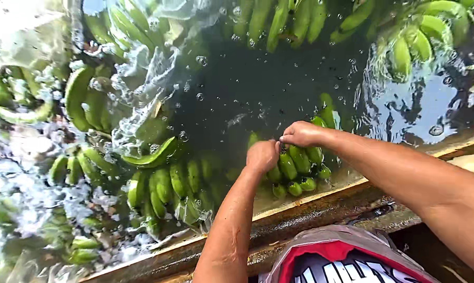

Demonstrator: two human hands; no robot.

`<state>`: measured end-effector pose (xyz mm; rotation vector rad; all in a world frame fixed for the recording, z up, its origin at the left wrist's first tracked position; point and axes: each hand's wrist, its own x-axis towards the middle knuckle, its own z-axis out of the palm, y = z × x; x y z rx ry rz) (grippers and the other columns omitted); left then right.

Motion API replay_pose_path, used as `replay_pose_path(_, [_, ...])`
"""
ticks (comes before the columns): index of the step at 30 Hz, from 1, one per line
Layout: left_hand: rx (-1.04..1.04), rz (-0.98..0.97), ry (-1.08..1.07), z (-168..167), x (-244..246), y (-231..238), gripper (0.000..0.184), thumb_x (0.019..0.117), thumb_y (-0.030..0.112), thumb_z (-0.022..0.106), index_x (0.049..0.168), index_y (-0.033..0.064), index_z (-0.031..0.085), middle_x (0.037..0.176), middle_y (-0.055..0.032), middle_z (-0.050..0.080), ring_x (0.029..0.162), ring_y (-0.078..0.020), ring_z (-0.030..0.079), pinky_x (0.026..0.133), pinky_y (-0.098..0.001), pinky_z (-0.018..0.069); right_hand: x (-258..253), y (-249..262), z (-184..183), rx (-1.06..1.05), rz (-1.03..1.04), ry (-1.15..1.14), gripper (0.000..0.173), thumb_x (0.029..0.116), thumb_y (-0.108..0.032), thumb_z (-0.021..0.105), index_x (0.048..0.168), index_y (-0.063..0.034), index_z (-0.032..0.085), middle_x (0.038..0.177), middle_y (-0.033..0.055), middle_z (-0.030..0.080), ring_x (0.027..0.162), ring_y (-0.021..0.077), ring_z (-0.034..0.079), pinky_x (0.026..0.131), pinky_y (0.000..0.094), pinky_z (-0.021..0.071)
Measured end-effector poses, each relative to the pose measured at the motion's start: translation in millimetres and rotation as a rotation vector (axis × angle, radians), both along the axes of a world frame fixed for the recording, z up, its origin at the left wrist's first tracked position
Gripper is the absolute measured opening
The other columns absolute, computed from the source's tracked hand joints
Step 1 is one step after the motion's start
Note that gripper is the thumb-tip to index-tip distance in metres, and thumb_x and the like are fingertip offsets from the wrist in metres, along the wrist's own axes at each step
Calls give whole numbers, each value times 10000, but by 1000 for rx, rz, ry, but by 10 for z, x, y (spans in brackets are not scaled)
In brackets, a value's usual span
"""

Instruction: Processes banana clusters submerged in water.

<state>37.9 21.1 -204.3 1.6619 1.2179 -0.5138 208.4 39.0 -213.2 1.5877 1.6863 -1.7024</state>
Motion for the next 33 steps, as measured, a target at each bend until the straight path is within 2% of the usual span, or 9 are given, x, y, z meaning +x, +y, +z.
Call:
replay_pose_path(4, [-223, -214, 139, -8, 223, 352, 377, 1093, 236, 424, 1129, -47, 669, 1156, -285, 659, 1121, -453, 634, 906, -679, 480, -123, 233, -171, -195, 177, -190, 385, 1080, -232, 521, 1022, 102, 704, 1077, 286, 680, 1064, 433, 643, 965, 643, 447])
replay_pose_path(7, [-155, 95, 19, -51, 176, 370, 569, 1136, 348, 287, 1197, -92, 641, 1204, -329, 641, 1166, -475, 619, 979, -674, 460, -44, 209, -25, 10, -441, 46, 337, 1097, -215, 467, 1095, 43, 684, 858, 119, 691, 729, 185, 648, 756, 402, 555])
replay_pose_path(11, [-11, 167, -34, 23, 227, 1, 571, 1111, 462, 313, 1324, 13, 594, 1123, -280, 687, 1084, -475, 659, 895, -692, 491, 655, 128, 387, 328, -874, 302, 377, 1102, -185, 420, 1418, -17, 538, 1137, 97, 713, 981, 118, 694, 910, 323, 569])
replay_pose_path(18, [-94, 248, 4, -261, 185, 316, 728, 1120, 479, 173, 1244, -82, 621, 1168, -328, 657, 1147, -478, 632, 988, -690, 445, 1562, -719, -28, 67, -883, -337, 389, 1073, -254, 555, 1287, 65, 615, 1231, 313, 640, 1143, 448, 624, 1004, 635, 459])
replay_pose_path(21, [218, 893, -108, -532, -39, 352, 524, 1130, 301, 274, 1198, -102, 602, 929, -206, 673, 822, -284, 676, 807, -477, 567, 1479, -992, -248, 5, -806, -351, 560, 1019, -335, 650, 1418, 39, 531, 1347, 353, 573, 1284, 517, 537, 1070, 708, 391])
replay_pose_path(23, [392, 1171, -133, -648, -261, 382, 488, 1115, 306, 333, 1245, -79, 602, 1055, -212, 681, 930, -263, 676, 888, -467, 547, 1348, -1026, -318, 117, -772, -318, 566, 1012, -312, 655, 1454, 14, 517, 1396, 336, 556, 1331, 503, 514, 1111, 685, 374])
replay_pose_path(27, [373, 1108, -176, -663, -703, -65, 491, 1107, 258, 408, 1479, -63, 394, 1386, -269, 547, 1209, -298, 597, 1039, -453, 490, 1111, -745, -313, 285, -668, -234, 528, 1055, -321, 554, 1498, -40, 494, 1455, 289, 536, 1361, 475, 502, 1138, 655, 364])
replay_pose_path(31, [150, 1059, 67, -561, -872, -875, 521, 1132, 236, 278, 1528, -94, 352, 1585, -296, 361, 1497, -357, 347, 1246, -463, 248, 1039, -245, -492, 171, -396, -293, 380, 1065, -274, 533, 1237, 24, 692, 1284, 314, 635, 1257, 508, 568, 1050, 731, 388])
replay_pose_path(33, [51, 1312, 97, -613, -780, -1227, 569, 1146, 302, 190, 1517, -87, 379, 1569, -277, 401, 1480, -339, 380, 1221, -465, 290, 957, -21, -489, 92, -221, -341, 340, 1046, -211, 522, 1075, 71, 710, 1161, 331, 665, 1166, 523, 609, 958, 738, 431])
